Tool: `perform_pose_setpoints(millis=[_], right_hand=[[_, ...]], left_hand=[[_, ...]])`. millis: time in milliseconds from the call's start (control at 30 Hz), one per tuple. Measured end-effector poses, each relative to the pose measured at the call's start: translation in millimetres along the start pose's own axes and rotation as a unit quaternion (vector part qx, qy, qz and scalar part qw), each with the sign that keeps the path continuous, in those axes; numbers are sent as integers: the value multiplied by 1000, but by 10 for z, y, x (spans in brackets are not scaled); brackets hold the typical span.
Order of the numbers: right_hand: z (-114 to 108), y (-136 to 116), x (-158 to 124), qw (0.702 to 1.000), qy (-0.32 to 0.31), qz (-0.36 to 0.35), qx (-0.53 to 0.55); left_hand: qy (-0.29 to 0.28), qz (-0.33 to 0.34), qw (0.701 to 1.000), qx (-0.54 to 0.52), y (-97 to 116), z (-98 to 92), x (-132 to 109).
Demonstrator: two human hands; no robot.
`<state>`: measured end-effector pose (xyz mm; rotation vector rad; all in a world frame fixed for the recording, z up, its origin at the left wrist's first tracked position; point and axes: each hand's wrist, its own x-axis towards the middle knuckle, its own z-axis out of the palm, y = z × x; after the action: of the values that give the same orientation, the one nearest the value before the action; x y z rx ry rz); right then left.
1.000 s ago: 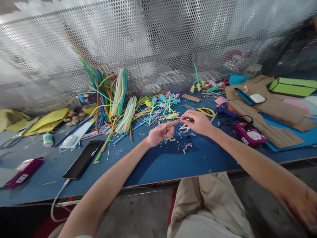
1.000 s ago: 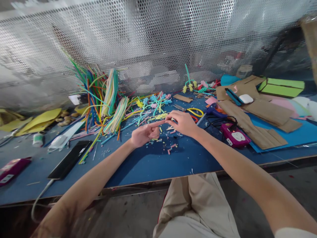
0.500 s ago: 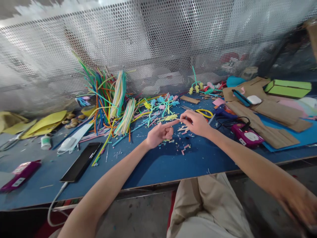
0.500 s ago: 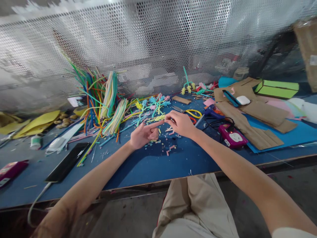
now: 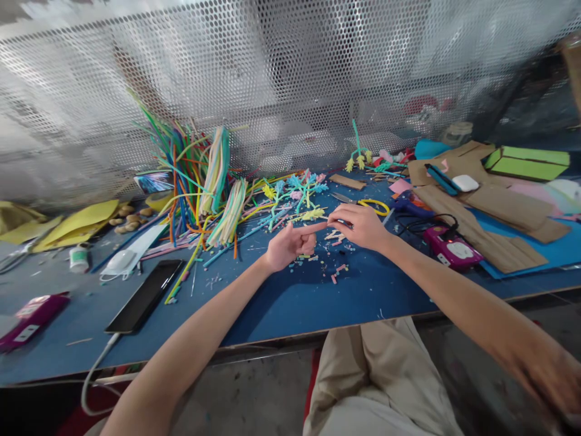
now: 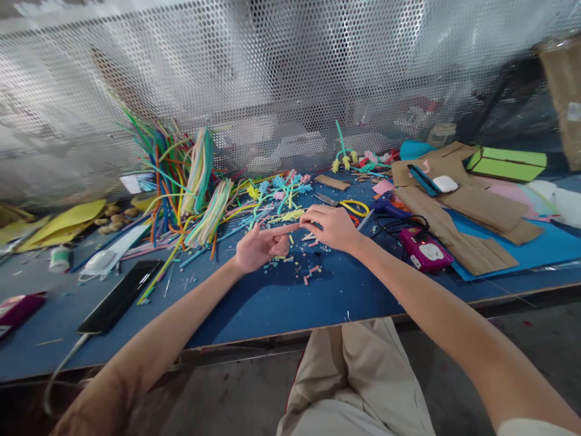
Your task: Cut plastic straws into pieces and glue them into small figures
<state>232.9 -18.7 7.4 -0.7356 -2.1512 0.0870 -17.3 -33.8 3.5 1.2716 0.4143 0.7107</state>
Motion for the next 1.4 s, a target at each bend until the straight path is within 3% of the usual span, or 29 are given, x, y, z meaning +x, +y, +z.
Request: perform_pose_setpoints(millis=[167, 300, 500, 900, 1400], right_hand=[[-7, -52, -6, 1000, -16, 8, -26], [-13, -68, 0, 999, 12, 20, -30], [-29, -16, 3, 996, 54, -37, -62], [8, 9, -3, 994, 27, -46, -95], [26, 6, 2, 996, 1, -6, -86]], left_hand=[[-2, -3, 1000, -1, 8, 8, -4], [-2, 2, 1000, 0, 18, 19, 1], [20, -1, 999, -27, 24, 28, -5], [-14, 13, 999, 29, -24, -55, -6], [-54, 25, 990, 128, -85, -106, 3]])
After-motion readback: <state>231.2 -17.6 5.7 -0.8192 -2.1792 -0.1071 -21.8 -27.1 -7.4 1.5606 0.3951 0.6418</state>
